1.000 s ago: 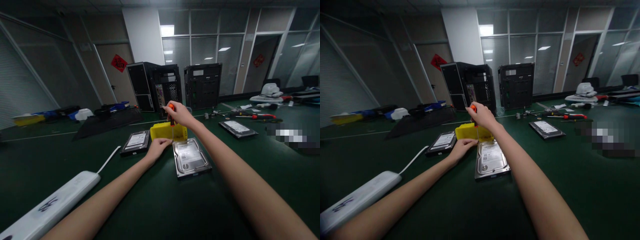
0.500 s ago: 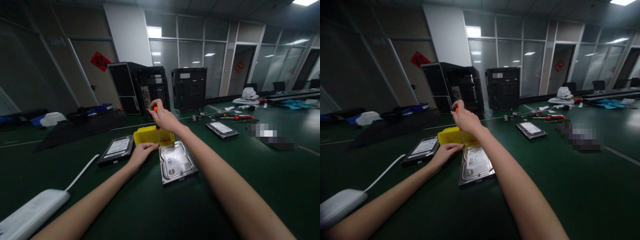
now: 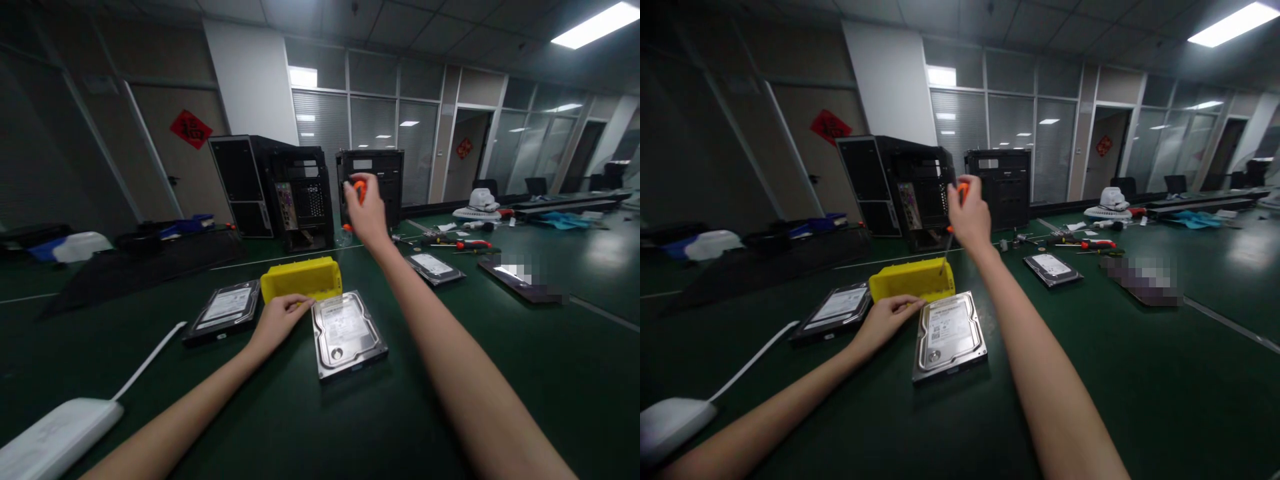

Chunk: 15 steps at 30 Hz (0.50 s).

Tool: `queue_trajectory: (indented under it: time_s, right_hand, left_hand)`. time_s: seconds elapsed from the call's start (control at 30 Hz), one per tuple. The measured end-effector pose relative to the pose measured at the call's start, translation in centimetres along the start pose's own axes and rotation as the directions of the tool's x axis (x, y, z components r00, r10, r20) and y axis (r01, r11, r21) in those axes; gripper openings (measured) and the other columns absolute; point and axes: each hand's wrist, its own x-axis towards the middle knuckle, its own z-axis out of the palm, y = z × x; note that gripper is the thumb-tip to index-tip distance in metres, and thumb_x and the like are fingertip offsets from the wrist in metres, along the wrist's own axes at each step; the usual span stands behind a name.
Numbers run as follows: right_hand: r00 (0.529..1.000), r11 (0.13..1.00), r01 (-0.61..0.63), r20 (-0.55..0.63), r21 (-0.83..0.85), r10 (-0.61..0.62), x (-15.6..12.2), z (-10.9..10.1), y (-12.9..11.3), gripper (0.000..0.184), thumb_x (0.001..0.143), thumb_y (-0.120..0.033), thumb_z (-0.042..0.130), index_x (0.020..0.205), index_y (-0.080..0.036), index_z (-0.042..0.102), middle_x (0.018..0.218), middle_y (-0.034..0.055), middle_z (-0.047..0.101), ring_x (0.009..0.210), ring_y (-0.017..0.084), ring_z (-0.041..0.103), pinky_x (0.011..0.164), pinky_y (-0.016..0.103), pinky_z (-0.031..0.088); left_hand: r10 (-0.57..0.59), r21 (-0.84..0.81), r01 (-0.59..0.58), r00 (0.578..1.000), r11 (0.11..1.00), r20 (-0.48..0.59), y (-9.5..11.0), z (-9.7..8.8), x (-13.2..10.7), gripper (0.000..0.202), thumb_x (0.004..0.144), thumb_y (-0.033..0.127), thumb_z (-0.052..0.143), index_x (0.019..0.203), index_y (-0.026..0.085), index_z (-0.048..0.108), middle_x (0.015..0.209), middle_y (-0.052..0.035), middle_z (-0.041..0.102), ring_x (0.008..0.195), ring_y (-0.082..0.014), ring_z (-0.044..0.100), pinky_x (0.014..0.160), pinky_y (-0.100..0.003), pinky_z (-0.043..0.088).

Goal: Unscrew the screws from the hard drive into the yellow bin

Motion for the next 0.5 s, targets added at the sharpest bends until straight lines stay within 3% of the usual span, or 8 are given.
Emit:
queue_trajectory:
  time_s: [0.07, 0.13, 0.23, 0.37, 0.5]
  right_hand:
    - [0.977, 0.971, -0.184, -0.140, -0.155, 0.163, 0.9, -2.8, 1.8, 0.036, 0.092, -0.037, 0.026, 0.115, -0.016, 0.045, 0.098, 0.0099, 0.060, 0.087, 0.018, 0.059, 0.075, 0.030, 0.045]
    - [0.951, 0.850, -0.309, -0.161, -0.427, 0.265, 0.5, -5.6, 3.8, 0.034, 0.094, -0.033, 0.027, 0.113, -0.019, 0.051, 0.106, 0.0101, 0.059, 0.091, 0.016, 0.058, 0.078, 0.029, 0.046]
    - [0.930, 0.775, -0.367, -0.177, -0.515, 0.323, -2.1, -8.8, 6.1, 0.027, 0.088, -0.029, 0.049, 0.112, -0.019, 0.055, 0.117, 0.0090, 0.054, 0.098, 0.017, 0.056, 0.083, 0.035, 0.048]
    - [0.906, 0.682, -0.412, -0.191, -0.605, 0.379, -6.2, -11.1, 7.6, 0.024, 0.087, -0.030, 0.050, 0.109, -0.024, 0.056, 0.117, 0.0075, 0.054, 0.099, 0.017, 0.056, 0.082, 0.034, 0.048]
    - [0.897, 0.598, -0.412, -0.191, -0.687, 0.398, -8.0, -12.0, 8.4, 0.023, 0.087, -0.030, 0.049, 0.109, -0.025, 0.057, 0.118, 0.0078, 0.054, 0.100, 0.016, 0.055, 0.082, 0.032, 0.047]
  left_hand:
    - [-0.016, -0.017, 0.016, 1.000, 1.000, -0.001, -0.1, 0.0, 0.0, 0.038, 0.074, 0.047, 0.055, 0.087, 0.016, 0.072, 0.083, -0.0069, 0.070, 0.077, -0.0237, 0.060, 0.070, -0.029, 0.042]
    - [-0.020, -0.034, 0.020, 1.000, 0.999, -0.001, -0.1, 0.0, -0.1, 0.037, 0.073, 0.047, 0.056, 0.086, 0.016, 0.072, 0.083, -0.0070, 0.070, 0.078, -0.0236, 0.060, 0.070, -0.029, 0.042]
    - [-0.017, -0.039, 0.016, 1.000, 0.999, -0.011, -0.1, 0.0, -0.1, 0.037, 0.073, 0.048, 0.055, 0.083, 0.016, 0.072, 0.082, -0.0066, 0.070, 0.077, -0.0231, 0.060, 0.068, -0.028, 0.041]
    - [-0.027, -0.009, 0.027, 0.999, 1.000, -0.029, -0.3, 0.0, -0.1, 0.040, 0.073, 0.050, 0.055, 0.081, 0.015, 0.072, 0.074, -0.0055, 0.068, 0.071, -0.0220, 0.059, 0.064, -0.026, 0.039]
    - [-0.032, -0.008, 0.032, 0.999, 0.999, -0.030, -0.3, 0.0, -0.2, 0.043, 0.073, 0.053, 0.053, 0.080, 0.014, 0.071, 0.065, -0.0033, 0.064, 0.063, -0.0198, 0.054, 0.058, -0.025, 0.035]
